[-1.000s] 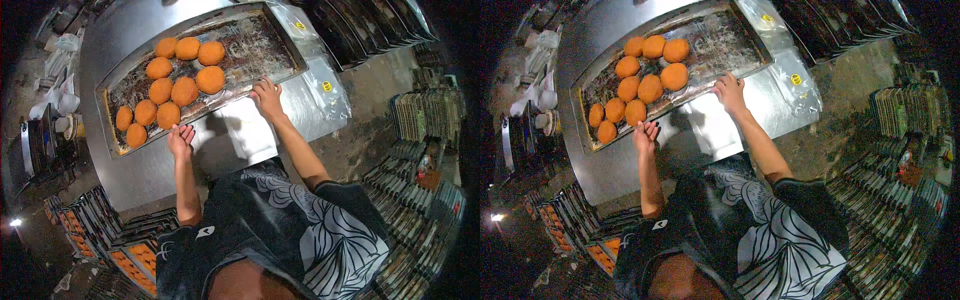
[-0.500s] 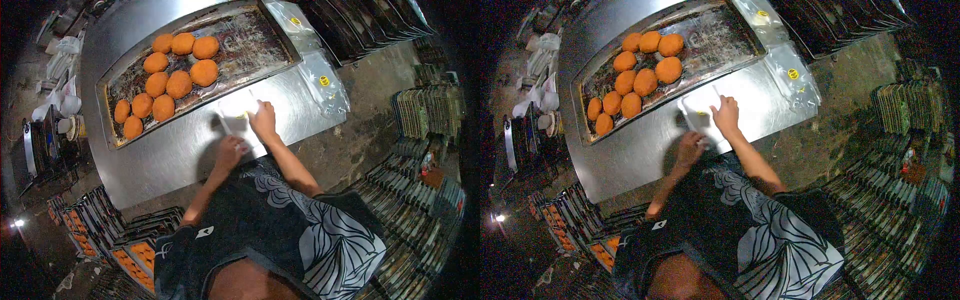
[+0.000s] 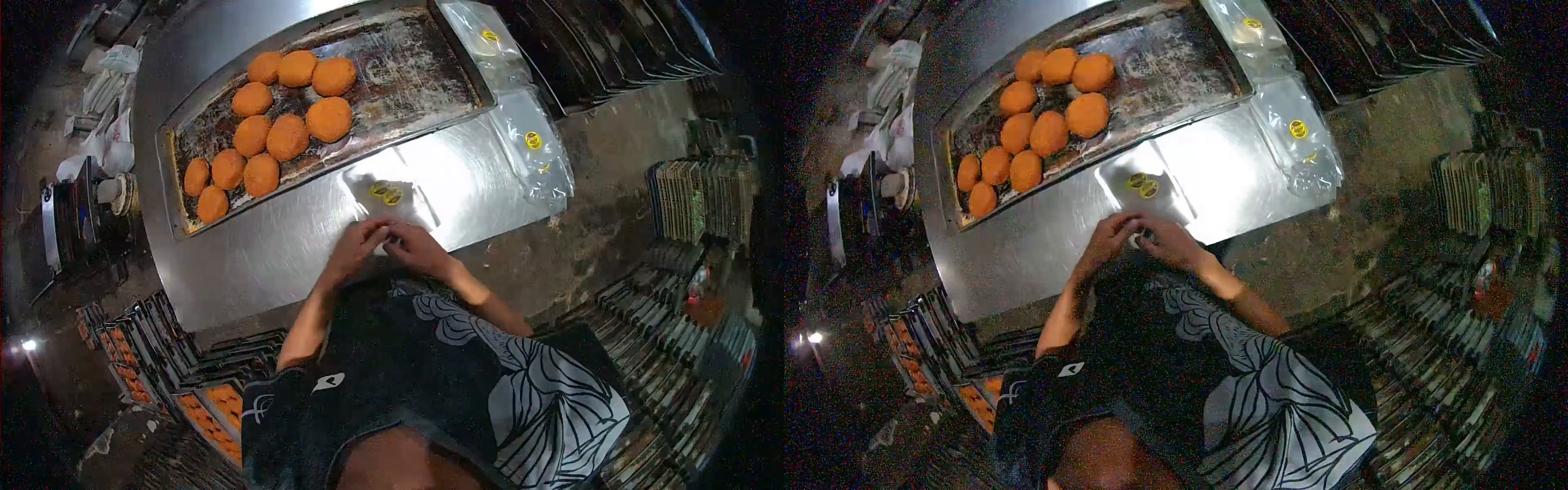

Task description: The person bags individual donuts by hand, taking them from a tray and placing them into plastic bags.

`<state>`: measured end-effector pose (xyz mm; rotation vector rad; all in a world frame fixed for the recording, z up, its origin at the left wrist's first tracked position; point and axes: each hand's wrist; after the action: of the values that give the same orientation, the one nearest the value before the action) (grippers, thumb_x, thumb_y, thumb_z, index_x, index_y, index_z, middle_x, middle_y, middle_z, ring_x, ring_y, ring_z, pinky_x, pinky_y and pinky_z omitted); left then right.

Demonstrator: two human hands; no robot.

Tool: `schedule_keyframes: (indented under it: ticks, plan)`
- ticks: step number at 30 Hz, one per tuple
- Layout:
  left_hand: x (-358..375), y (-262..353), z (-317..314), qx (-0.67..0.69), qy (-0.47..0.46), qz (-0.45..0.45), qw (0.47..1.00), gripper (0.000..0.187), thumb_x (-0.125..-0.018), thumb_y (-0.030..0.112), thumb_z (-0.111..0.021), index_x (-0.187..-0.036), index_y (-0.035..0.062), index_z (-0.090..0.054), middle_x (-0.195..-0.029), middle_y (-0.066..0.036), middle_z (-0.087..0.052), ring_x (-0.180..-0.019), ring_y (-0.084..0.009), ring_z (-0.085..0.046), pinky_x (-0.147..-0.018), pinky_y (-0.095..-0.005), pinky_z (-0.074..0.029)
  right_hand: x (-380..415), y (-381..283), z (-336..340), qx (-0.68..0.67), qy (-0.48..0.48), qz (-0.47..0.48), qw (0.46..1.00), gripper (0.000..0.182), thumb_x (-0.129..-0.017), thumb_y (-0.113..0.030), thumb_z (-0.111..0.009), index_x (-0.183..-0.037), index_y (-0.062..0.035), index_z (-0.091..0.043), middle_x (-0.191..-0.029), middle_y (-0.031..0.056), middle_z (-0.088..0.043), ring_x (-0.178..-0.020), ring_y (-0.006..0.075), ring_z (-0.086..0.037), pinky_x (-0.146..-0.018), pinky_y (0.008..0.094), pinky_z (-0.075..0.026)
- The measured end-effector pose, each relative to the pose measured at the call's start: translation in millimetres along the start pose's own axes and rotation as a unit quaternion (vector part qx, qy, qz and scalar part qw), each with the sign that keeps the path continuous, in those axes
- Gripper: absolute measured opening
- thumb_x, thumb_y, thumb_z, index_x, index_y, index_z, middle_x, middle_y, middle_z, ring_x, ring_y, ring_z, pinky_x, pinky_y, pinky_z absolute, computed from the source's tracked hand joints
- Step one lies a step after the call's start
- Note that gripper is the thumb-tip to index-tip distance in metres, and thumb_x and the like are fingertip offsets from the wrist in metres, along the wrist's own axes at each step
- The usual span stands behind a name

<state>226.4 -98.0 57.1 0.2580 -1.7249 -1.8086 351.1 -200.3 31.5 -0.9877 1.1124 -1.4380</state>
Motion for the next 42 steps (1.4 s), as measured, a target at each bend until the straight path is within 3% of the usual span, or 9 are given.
schedule_keyframes:
  ticks: [8,11,12,14,17,21,24,34,42]
  plan:
    - [-6.8,-9.3,-10.7,-0.123,0.083,0.037,0.988,0.016,-0.071,0.014,-0.062,-0.076,-0.0006,-0.059,-0.067,-0.007,-0.057,-0.063,-0.0132,-0.054,-0.057,-0.0249,-0.042,9.3,17.5,-26.2,0.224,0.191,-0.045,0.955,0.034,-0.084,-0.014,-0.044,-0.116,-0.006,-0.039,-0.058,0.0136,-0.056,-0.041,0.0243,-0.051,-0.036,0.0323,-0.036]
    - [-11.5,-16.8,-1.4,-0.096,0.233,-0.16,0.954,0.011,-0.069,0.009,-0.062,-0.074,0.0001,-0.059,-0.07,-0.005,-0.053,-0.067,-0.0129,-0.051,-0.054,-0.0254,-0.04,-33.6,-23.7,-5.6,-0.376,0.085,-0.339,0.858,0.039,-0.084,-0.014,-0.047,-0.121,-0.0055,-0.037,-0.067,0.0042,-0.054,-0.033,0.006,-0.04,-0.027,0.0216,-0.032]
    - [-8.4,-12.9,1.2,-0.095,0.233,-0.161,0.954,0.011,-0.069,0.009,-0.062,-0.074,0.0001,-0.059,-0.07,-0.005,-0.053,-0.067,-0.0129,-0.051,-0.054,-0.0254,-0.04,-46.9,-29.4,8.9,-0.644,0.042,-0.332,0.688,0.041,-0.086,-0.019,-0.046,-0.124,-0.0079,-0.036,-0.074,0.0038,-0.054,-0.042,0.0051,-0.045,-0.035,0.0154,-0.036]
    - [-2.8,-1.5,4.8,-0.04,0.222,-0.27,0.936,0.01,-0.07,0.009,-0.061,-0.074,0.0009,-0.059,-0.075,-0.005,-0.053,-0.071,-0.0137,-0.051,-0.058,-0.0263,-0.04,-82.5,-34.9,-4.0,-0.519,0.195,-0.234,0.799,0.042,-0.088,-0.029,-0.039,-0.125,-0.0077,-0.034,-0.092,0.0105,-0.053,-0.063,0.0101,-0.052,-0.057,0.0191,-0.045]
    - [-25.9,-14.1,23.0,0.394,0.275,-0.146,0.864,0.029,-0.077,0.019,-0.056,-0.102,0.0042,-0.048,-0.09,-0.005,-0.052,-0.074,-0.0152,-0.052,-0.064,-0.0276,-0.043,-100.9,-58.6,-35.7,-0.783,0.04,-0.032,0.62,0.051,-0.088,-0.042,-0.026,-0.121,-0.0046,-0.034,-0.121,0.0139,-0.041,-0.105,0.026,-0.044,-0.09,0.0376,-0.034]
    - [-24.9,-88.8,118.5,0.668,-0.13,-0.1,0.725,0.033,-0.084,0.028,-0.045,-0.109,0.0069,-0.042,-0.1,-0.008,-0.049,-0.087,-0.0183,-0.051,-0.074,-0.0329,-0.044,-122.2,-36.0,-61.4,-0.378,-0.043,-0.192,0.905,0.05,-0.086,-0.033,-0.039,-0.121,0.0032,-0.036,-0.12,0.0194,-0.042,-0.105,0.0257,-0.045,-0.084,0.036,-0.041]
    - [-18.2,-37.7,136.9,0.609,0.231,-0.145,0.745,0.031,-0.085,0.027,-0.044,-0.11,0.0096,-0.04,-0.103,-0.009,-0.047,-0.095,-0.0206,-0.049,-0.079,-0.0359,-0.043,-197.5,-46.3,-31.3,0.27,0.273,-0.09,0.919,0.057,-0.081,-0.034,-0.048,-0.119,0.0071,-0.037,-0.117,0.0249,-0.043,-0.102,0.027,-0.049,-0.081,0.0376,-0.041]
    - [-11.2,-7.8,149.7,0.666,0.361,-0.197,0.623,0.03,-0.079,0.016,-0.047,-0.104,-0.0003,-0.044,-0.108,-0.018,-0.047,-0.103,-0.0382,-0.044,-0.088,-0.054,-0.036,-148.6,-91.7,-40.1,-0.118,0.146,0.035,0.981,0.061,-0.055,-0.011,-0.077,-0.103,-0.0022,-0.041,-0.096,0.0098,-0.05,-0.09,0.0197,-0.051,-0.078,0.0294,-0.043]
    - [-21.0,31.0,67.3,0.551,0.198,-0.142,0.798,0.045,-0.079,0.024,-0.038,-0.115,-0.002,-0.041,-0.115,-0.017,-0.046,-0.103,-0.0301,-0.047,-0.091,-0.0407,-0.035,-112.8,-82.2,-41.5,-0.139,0.233,-0.004,0.962,0.082,-0.053,-0.012,-0.078,-0.118,0.0019,-0.029,-0.114,0.0148,-0.04,-0.107,0.0228,-0.041,-0.088,0.03,-0.037]
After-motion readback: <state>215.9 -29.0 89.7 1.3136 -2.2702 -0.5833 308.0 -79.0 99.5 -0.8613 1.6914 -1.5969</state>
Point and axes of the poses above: each hand's wrist, its own x-axis away from the middle knuckle, its own z-axis out of the back of the hand, y = z × x
